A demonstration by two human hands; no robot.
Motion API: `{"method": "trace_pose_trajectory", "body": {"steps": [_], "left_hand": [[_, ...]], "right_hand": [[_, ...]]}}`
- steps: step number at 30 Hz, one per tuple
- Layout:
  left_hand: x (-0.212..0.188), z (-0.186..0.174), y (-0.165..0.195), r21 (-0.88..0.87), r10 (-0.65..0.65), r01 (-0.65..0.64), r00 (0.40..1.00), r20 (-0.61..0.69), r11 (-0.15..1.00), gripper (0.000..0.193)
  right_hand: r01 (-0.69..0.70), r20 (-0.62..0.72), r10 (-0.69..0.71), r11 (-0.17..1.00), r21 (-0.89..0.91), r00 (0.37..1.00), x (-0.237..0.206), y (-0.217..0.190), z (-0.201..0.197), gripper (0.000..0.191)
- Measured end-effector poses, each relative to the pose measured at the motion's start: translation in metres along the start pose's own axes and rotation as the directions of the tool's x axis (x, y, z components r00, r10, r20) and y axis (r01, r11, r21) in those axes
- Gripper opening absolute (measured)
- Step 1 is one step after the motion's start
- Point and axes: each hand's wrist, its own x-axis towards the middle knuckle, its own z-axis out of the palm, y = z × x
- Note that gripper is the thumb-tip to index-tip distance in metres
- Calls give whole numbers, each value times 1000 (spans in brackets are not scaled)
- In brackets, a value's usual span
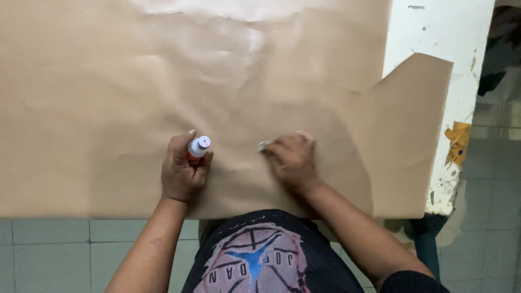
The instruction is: The person applies glue from a small bottle onto a large sheet of tan material laid on a table. They repeatedly dip a small applicator into the bottle and spread the glue along pre-drawn lines on the material.
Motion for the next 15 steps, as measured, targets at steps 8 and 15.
{"method": "trace_pose_trajectory", "body": {"steps": [8,15], "left_hand": [[0,2,-3,23,32,-32,999,12,999,56],[1,2,-4,19,45,-45,999,18,999,57]], "right_hand": [[-296,-274,255,948,-120,927,-3,93,-58,7],[-300,-296,244,940,-160,923,34,110,-54,2]]}}
